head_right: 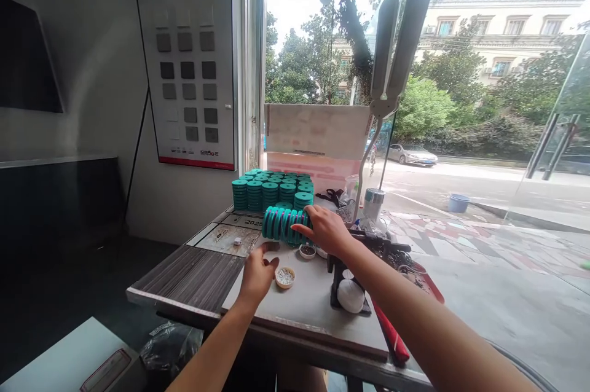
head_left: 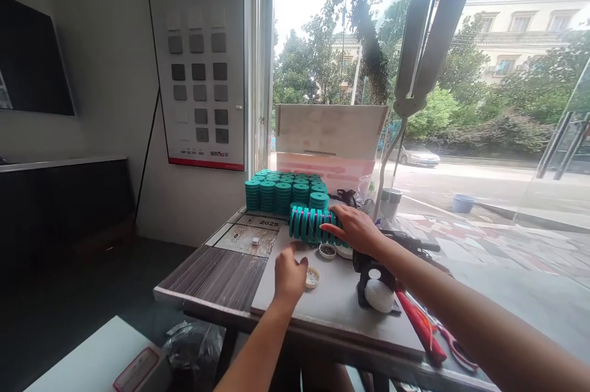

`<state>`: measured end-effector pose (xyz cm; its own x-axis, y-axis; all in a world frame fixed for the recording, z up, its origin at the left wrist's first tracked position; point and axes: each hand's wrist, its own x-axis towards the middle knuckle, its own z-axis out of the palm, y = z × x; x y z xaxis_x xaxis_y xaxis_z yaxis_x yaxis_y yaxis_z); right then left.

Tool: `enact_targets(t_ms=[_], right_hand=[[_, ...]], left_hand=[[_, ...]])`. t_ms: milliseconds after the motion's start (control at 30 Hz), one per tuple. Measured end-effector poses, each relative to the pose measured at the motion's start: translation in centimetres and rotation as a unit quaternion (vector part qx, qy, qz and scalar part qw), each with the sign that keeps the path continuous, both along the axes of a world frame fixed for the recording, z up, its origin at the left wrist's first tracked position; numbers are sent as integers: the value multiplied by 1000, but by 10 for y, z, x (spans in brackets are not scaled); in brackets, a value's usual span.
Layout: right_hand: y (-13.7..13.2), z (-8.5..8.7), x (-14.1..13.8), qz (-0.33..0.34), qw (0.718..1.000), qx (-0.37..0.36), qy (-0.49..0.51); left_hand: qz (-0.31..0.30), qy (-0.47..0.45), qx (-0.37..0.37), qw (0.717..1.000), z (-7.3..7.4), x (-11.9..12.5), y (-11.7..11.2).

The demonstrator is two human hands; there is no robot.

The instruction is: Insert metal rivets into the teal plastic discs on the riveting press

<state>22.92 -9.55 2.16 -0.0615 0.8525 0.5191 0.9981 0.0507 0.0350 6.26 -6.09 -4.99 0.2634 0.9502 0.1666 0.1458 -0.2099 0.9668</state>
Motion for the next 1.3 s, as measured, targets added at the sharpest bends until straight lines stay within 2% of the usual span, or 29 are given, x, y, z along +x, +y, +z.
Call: enact_targets(t_ms=[67,133,300,433,600,733,833,900,1000,1067,1167,1300], right_hand=[[0,0,0,-1,1000,-1,1],[-1,0,-1,-3,1000,-2,0],[-1,1,-2,-5,1000,-8,-3],[-1,1,0,-2,1000,-9,-5],[0,1,2,1,1000,-10,-3],[0,2,3,4,1000,-17,-1],[0,3,3,4,1000,-18,2],[0,2,2,6,1000,-19,5],[0,1,1,12,1000,-18,15],[0,0,0,14,1000,-16,23],[-2,0,-2,15,999,-12,34],[-6,0,-4,18,999,-11,35]], left_hand=[[-10,-16,21,1000,3,-2,-16],[-30,-40,25,998,6,8,-26],[-64,-129,-13,989,5,41,-27],[-88,-165,-45,981,-6,46,-21],[-119,-120,-85,982,-21,55,2],[-121,-83,-78,986,-20,74,25],[-98,-50,-60,992,-16,66,29],[-57,-35,-30,997,-12,45,20],[21,-34,46,998,-7,10,-8],[19,-36,87,995,-2,-1,-29],[-17,-45,108,993,4,10,-47],[-13,-76,98,992,2,36,-47]])
